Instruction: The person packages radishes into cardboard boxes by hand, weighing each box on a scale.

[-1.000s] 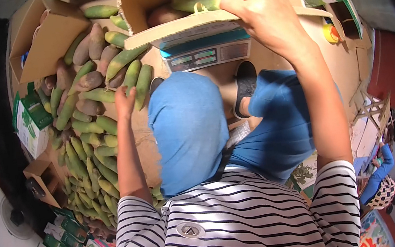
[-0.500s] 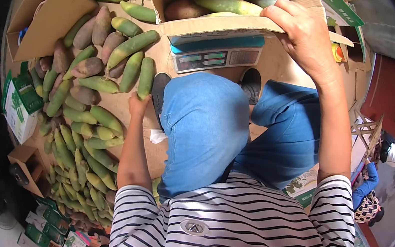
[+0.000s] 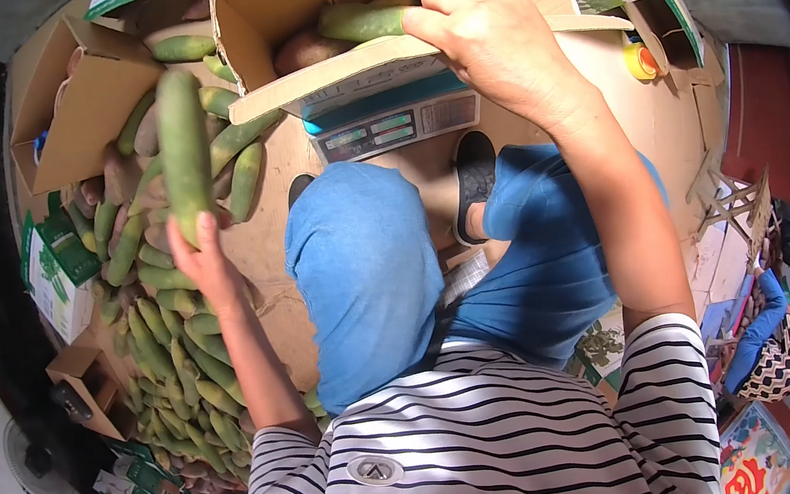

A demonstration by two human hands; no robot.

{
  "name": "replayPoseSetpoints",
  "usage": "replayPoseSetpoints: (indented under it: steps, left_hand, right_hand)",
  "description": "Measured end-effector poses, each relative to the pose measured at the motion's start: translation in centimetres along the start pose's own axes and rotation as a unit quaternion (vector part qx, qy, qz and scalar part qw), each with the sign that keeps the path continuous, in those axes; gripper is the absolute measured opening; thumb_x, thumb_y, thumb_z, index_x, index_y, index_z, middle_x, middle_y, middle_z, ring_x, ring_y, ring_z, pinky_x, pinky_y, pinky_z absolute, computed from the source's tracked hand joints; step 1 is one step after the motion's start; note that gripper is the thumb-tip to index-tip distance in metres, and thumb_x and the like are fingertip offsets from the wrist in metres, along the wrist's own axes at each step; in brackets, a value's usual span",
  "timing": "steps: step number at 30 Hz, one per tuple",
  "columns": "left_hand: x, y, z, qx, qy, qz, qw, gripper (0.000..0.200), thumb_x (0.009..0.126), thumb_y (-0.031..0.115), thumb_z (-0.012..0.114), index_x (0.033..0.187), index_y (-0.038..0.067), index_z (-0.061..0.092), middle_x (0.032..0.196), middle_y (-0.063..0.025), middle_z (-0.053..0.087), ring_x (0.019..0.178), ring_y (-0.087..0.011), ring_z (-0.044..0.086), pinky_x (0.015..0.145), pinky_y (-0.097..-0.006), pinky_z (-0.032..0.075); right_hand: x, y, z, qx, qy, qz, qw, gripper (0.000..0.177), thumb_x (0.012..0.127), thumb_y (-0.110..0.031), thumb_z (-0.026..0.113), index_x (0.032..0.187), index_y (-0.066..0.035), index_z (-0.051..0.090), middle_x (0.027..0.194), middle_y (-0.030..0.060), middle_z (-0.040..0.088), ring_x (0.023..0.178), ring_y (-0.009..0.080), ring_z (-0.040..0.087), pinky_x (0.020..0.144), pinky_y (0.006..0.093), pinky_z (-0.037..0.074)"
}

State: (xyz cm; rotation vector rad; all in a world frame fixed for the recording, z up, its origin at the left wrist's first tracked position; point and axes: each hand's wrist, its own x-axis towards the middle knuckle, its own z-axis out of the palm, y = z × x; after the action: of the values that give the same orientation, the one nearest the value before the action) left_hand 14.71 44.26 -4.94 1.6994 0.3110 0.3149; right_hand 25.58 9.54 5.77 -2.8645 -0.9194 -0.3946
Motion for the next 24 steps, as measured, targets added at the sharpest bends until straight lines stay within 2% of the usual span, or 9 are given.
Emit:
replayPoseSetpoints:
  steps: [1, 3, 8, 12, 14, 16, 18, 21, 24]
  left_hand:
    - [1.2, 2.4, 0.8, 0.048, -0.004, 0.082, 0.995, 0.036, 0.094, 0.029, 0.063, 0.114, 0.000, 0.055, 0.093, -0.0064, 0.060, 0.079, -0.0147, 0.059, 0.071, -0.0273, 0.047]
    - [4.0, 6.5, 2.1, 0.064, -0.034, 0.188, 0.979, 0.044, 0.089, 0.013, 0.067, 0.126, -0.005, 0.051, 0.108, -0.0113, 0.061, 0.096, -0.0176, 0.062, 0.081, -0.0308, 0.052]
    - [7.7, 11.3, 8.4, 0.105, -0.122, 0.301, 0.940, 0.043, 0.084, 0.018, 0.074, 0.120, 0.001, 0.058, 0.109, -0.0075, 0.064, 0.098, -0.0141, 0.060, 0.090, -0.0296, 0.048]
    - [8.6, 5.1, 6.5, 0.007, -0.029, 0.148, 0.989, 0.029, 0.090, 0.022, 0.069, 0.107, 0.000, 0.060, 0.101, -0.0065, 0.065, 0.092, -0.0128, 0.060, 0.085, -0.0291, 0.049]
    - [8.0, -0.6, 4.3, 0.144, -0.030, 0.031, 0.989, 0.032, 0.089, 0.026, 0.069, 0.102, -0.002, 0.060, 0.095, -0.0109, 0.065, 0.087, -0.0184, 0.062, 0.083, -0.0306, 0.049]
    - [6.9, -8.1, 1.6, 0.347, -0.113, -0.020, 0.931, 0.037, 0.085, 0.028, 0.071, 0.101, -0.003, 0.059, 0.098, -0.0187, 0.064, 0.091, -0.0292, 0.063, 0.084, -0.0358, 0.049]
    - [4.6, -15.4, -1.2, 0.426, -0.170, -0.011, 0.888, 0.046, 0.079, 0.029, 0.074, 0.106, -0.004, 0.058, 0.106, -0.0245, 0.061, 0.101, -0.0391, 0.059, 0.090, -0.0418, 0.047]
    - [2.9, -17.9, -2.8, 0.472, -0.146, -0.104, 0.863, 0.051, 0.077, 0.028, 0.075, 0.113, -0.003, 0.056, 0.116, -0.0254, 0.058, 0.111, -0.0400, 0.055, 0.094, -0.0444, 0.046]
    - [3.4, -21.7, -4.5, 0.484, -0.133, -0.106, 0.858, 0.058, 0.077, 0.027, 0.075, 0.121, -0.002, 0.052, 0.118, -0.0257, 0.057, 0.113, -0.0401, 0.055, 0.096, -0.0444, 0.046]
  right_hand:
    - [0.0, 0.0, 0.1, -0.002, 0.001, -0.001, 1.000, 0.005, 0.079, -0.014, 0.058, 0.081, -0.010, 0.059, 0.080, 0.0077, 0.058, 0.083, 0.0251, 0.063, 0.070, 0.0378, 0.052]
    - [0.1, 0.0, 0.1, 0.002, 0.004, -0.001, 1.000, 0.005, 0.079, -0.014, 0.058, 0.081, -0.009, 0.058, 0.080, 0.0078, 0.058, 0.083, 0.0255, 0.063, 0.070, 0.0382, 0.052]
    - [0.1, 0.0, -0.3, 0.013, -0.005, -0.007, 1.000, 0.007, 0.075, -0.010, 0.060, 0.082, -0.008, 0.057, 0.080, 0.0083, 0.057, 0.083, 0.0267, 0.062, 0.070, 0.0394, 0.052]
    - [0.0, -0.1, -0.5, 0.010, -0.029, -0.001, 1.000, 0.015, 0.071, -0.005, 0.061, 0.085, -0.008, 0.057, 0.081, 0.0085, 0.056, 0.084, 0.0276, 0.061, 0.071, 0.0401, 0.051]
    - [0.1, -0.1, -0.5, 0.024, -0.015, -0.003, 1.000, 0.016, 0.070, -0.004, 0.061, 0.085, -0.008, 0.057, 0.082, 0.0082, 0.056, 0.085, 0.0280, 0.061, 0.072, 0.0404, 0.051]
    - [0.1, 0.0, -0.4, 0.030, -0.006, -0.002, 1.000, 0.016, 0.070, -0.003, 0.061, 0.085, -0.008, 0.056, 0.082, 0.0080, 0.056, 0.085, 0.0279, 0.061, 0.073, 0.0404, 0.050]
    - [0.2, -0.2, -0.6, 0.027, -0.014, -0.002, 1.000, 0.017, 0.069, -0.002, 0.061, 0.083, -0.008, 0.056, 0.082, 0.0078, 0.056, 0.085, 0.0277, 0.060, 0.071, 0.0396, 0.050]
    - [0.1, -0.3, -0.6, 0.025, -0.023, 0.007, 0.999, 0.017, 0.068, -0.002, 0.061, 0.083, -0.008, 0.056, 0.082, 0.0077, 0.056, 0.084, 0.0279, 0.059, 0.070, 0.0392, 0.050]
    - [0.2, -0.5, -0.7, 0.025, -0.030, 0.014, 0.999, 0.019, 0.068, -0.001, 0.061, 0.085, -0.008, 0.058, 0.083, 0.0076, 0.056, 0.083, 0.0280, 0.059, 0.070, 0.0390, 0.050]
